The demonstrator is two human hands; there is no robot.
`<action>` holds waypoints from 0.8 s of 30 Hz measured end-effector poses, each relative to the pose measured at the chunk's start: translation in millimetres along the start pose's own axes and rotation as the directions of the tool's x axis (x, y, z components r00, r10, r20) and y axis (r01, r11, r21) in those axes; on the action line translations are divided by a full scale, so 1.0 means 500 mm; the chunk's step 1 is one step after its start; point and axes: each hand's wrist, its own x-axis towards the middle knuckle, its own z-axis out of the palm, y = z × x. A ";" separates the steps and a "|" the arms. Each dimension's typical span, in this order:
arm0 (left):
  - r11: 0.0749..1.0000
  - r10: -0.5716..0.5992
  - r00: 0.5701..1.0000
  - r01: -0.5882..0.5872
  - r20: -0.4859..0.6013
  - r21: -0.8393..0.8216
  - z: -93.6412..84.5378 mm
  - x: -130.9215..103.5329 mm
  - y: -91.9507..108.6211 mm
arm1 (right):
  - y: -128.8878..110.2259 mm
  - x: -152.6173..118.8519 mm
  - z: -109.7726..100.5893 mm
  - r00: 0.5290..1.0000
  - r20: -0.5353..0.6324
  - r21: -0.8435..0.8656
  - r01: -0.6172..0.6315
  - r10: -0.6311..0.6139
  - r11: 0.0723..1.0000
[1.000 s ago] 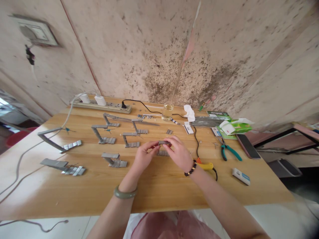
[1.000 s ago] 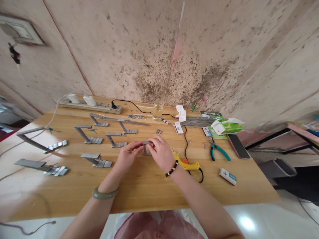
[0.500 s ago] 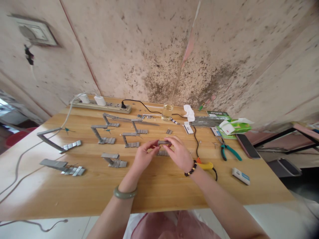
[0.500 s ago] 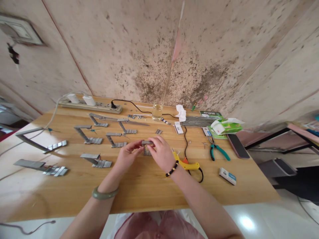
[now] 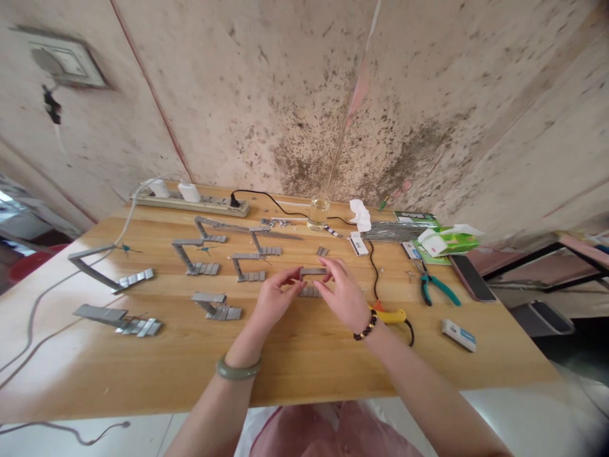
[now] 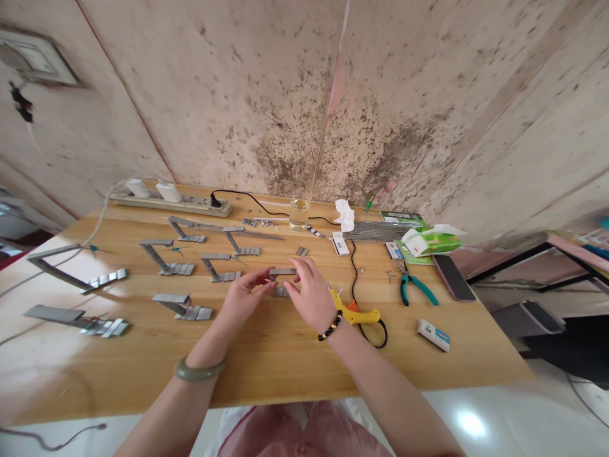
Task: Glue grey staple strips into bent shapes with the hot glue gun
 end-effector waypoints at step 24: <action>0.908 -0.011 0.984 -0.065 0.179 0.413 -0.004 0.008 -0.025 | 0.062 -0.337 -0.095 0.988 -0.002 -0.289 0.146 -0.153 0.946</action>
